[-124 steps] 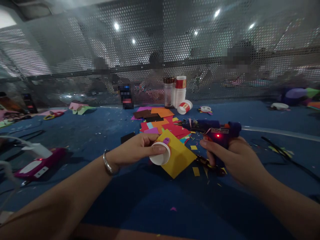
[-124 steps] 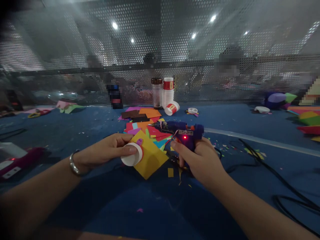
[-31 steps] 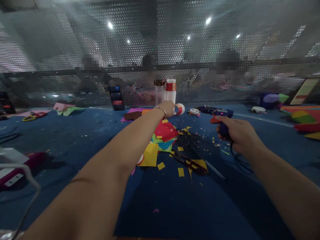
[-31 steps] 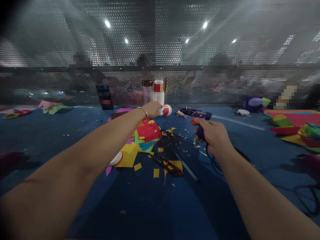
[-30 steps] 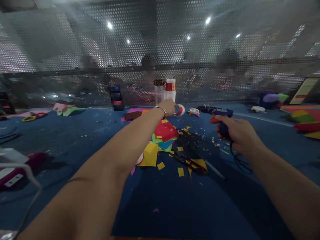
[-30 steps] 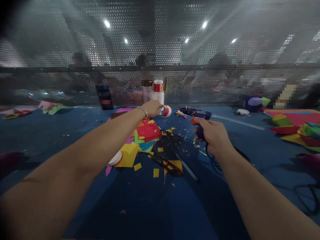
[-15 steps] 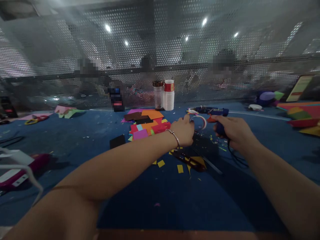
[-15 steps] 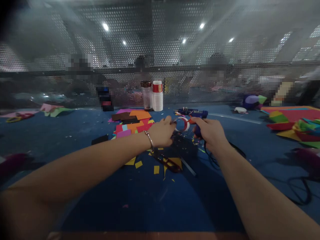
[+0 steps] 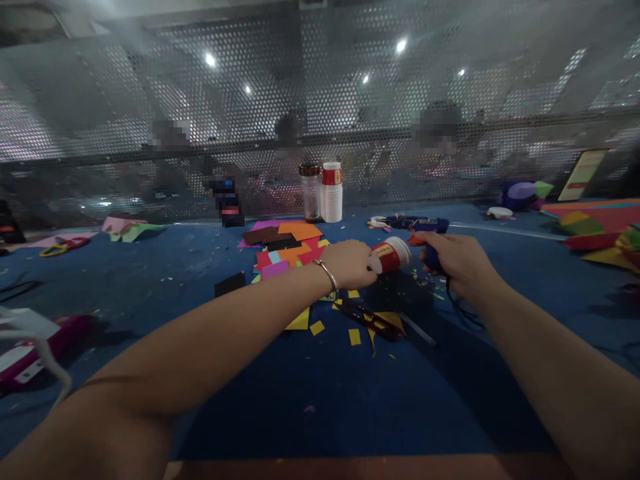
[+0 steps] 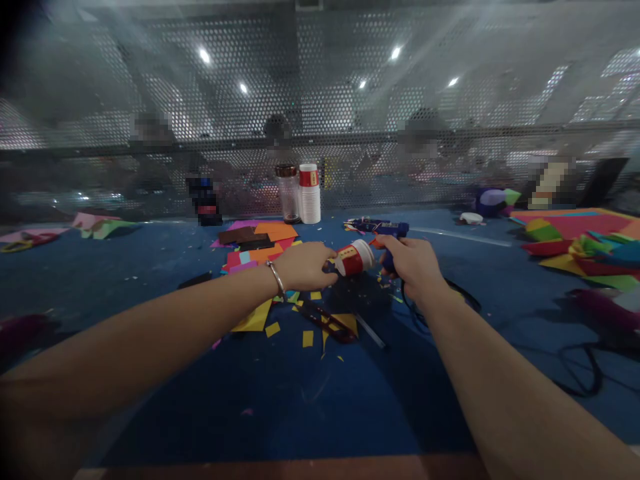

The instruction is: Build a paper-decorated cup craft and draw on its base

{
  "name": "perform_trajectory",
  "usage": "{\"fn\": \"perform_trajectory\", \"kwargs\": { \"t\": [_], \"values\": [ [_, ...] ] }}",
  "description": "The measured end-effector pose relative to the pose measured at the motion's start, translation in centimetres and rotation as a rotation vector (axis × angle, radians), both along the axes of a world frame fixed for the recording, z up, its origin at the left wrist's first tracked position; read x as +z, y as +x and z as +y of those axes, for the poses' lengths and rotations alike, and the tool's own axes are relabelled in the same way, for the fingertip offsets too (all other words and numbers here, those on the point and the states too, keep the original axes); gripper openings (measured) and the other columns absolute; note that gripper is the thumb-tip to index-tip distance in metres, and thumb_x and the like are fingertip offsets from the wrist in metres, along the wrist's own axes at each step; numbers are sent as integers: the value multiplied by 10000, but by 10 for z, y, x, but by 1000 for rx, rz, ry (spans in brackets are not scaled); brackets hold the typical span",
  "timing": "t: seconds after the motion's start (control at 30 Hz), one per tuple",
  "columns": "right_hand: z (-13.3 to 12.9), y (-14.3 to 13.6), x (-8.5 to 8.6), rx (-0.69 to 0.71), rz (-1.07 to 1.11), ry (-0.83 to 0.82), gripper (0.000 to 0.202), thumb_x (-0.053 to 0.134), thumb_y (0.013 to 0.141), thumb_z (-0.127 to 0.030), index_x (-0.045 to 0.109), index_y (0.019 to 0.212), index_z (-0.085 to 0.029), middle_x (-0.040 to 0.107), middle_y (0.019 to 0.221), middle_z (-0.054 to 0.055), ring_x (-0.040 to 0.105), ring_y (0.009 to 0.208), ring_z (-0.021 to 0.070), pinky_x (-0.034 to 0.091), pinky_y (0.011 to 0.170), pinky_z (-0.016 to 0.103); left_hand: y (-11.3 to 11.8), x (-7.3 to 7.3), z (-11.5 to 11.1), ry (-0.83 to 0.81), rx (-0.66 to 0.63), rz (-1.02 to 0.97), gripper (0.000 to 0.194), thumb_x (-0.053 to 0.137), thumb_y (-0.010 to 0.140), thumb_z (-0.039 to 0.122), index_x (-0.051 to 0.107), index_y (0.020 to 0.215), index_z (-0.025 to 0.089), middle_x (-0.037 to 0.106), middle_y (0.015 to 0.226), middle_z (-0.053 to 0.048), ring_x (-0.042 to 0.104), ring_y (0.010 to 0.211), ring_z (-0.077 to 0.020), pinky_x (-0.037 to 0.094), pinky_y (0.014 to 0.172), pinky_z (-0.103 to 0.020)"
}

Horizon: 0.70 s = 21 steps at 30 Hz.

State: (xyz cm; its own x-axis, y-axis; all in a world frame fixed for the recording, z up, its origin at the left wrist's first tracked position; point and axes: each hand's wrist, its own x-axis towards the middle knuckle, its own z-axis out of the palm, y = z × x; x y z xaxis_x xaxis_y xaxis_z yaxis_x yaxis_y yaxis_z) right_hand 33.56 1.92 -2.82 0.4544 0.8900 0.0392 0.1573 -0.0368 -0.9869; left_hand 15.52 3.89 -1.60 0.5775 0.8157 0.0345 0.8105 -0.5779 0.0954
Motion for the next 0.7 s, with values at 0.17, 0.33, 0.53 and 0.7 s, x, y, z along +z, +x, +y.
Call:
{"fn": "perform_trajectory", "kwargs": {
  "t": [0.17, 0.33, 0.53, 0.7],
  "values": [
    [2, 2, -2, -12, -18, -3, 132, 654, 817, -234, 686, 735, -135, 533, 427, -43, 469, 315, 93, 321, 314, 200, 1, 0, 23, -68, 54, -58, 415, 598, 838, 461, 700, 1151, 209, 752, 1028, -70, 697, 920, -236, 501, 714, -277],
    [3, 7, -4, -45, -57, -22, 130, 667, 800, -241, 681, 721, -138, 519, 414, -45, 467, 303, 92, 314, 303, 193, 3, -6, 46, -58, 146, -97, 418, 585, 861, 462, 719, 1115, 158, 734, 1143, -118, 678, 1042, -253, 508, 807, -281],
    [6, 15, -2, -86, -101, -49, 129, 704, 760, -220, 661, 671, -137, 513, 387, -41, 459, 284, 95, 321, 298, 196, 9, -8, 53, -136, 162, -152, 246, 596, 886, 347, 759, 934, 169, 763, 993, -81, 691, 983, -220, 507, 819, -261],
    [8, 23, -2, -104, -130, -65, 98, 702, 749, -192, 663, 675, -141, 526, 394, -37, 479, 286, 103, 340, 302, 191, 18, -4, 54, -313, 191, -194, 249, 573, 956, 326, 686, 1098, 156, 719, 1043, -71, 688, 917, -188, 553, 804, -300]
  ]
}}
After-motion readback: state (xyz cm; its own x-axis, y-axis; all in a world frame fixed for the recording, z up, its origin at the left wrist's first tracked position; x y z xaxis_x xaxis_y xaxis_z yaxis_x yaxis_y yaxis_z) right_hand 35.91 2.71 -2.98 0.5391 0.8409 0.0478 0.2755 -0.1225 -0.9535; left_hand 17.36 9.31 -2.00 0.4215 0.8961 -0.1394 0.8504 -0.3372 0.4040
